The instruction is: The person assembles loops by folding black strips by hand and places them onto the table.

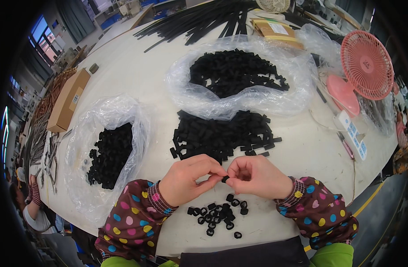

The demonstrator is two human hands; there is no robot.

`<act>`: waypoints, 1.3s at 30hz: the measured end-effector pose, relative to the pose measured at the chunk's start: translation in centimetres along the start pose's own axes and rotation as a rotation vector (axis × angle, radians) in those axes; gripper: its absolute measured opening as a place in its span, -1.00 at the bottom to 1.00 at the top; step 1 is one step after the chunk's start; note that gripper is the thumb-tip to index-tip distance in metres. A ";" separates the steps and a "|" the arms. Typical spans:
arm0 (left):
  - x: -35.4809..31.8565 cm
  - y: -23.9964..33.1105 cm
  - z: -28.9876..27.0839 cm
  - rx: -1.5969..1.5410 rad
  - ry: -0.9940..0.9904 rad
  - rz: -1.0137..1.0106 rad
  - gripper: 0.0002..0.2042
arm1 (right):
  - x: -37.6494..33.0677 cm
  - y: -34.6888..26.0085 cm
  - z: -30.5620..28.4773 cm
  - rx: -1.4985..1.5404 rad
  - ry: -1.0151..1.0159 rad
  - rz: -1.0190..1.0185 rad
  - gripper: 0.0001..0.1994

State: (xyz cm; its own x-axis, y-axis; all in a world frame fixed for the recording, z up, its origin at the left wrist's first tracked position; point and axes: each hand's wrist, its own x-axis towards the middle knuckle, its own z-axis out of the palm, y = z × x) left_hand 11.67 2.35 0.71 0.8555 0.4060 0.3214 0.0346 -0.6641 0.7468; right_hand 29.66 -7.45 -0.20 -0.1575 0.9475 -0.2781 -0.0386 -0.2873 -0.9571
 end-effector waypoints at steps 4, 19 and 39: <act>-0.2 -0.2 0.3 0.020 0.002 -0.022 -0.83 | -0.2 0.0 0.2 -0.031 0.014 -0.027 -0.87; -0.8 0.0 1.5 0.192 0.246 0.109 -0.79 | -0.6 -0.5 1.7 -0.063 0.248 -0.165 -0.90; -0.4 5.5 -2.1 0.090 -0.102 0.144 -0.82 | 3.3 2.1 -2.9 -1.247 0.494 -0.555 -0.82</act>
State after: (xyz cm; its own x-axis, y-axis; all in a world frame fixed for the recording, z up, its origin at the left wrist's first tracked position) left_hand 10.47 -0.17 5.89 0.9027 0.2397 0.3573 -0.0503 -0.7660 0.6409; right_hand 31.90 -4.50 -3.40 -0.0486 0.9185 0.3925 0.9271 0.1877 -0.3245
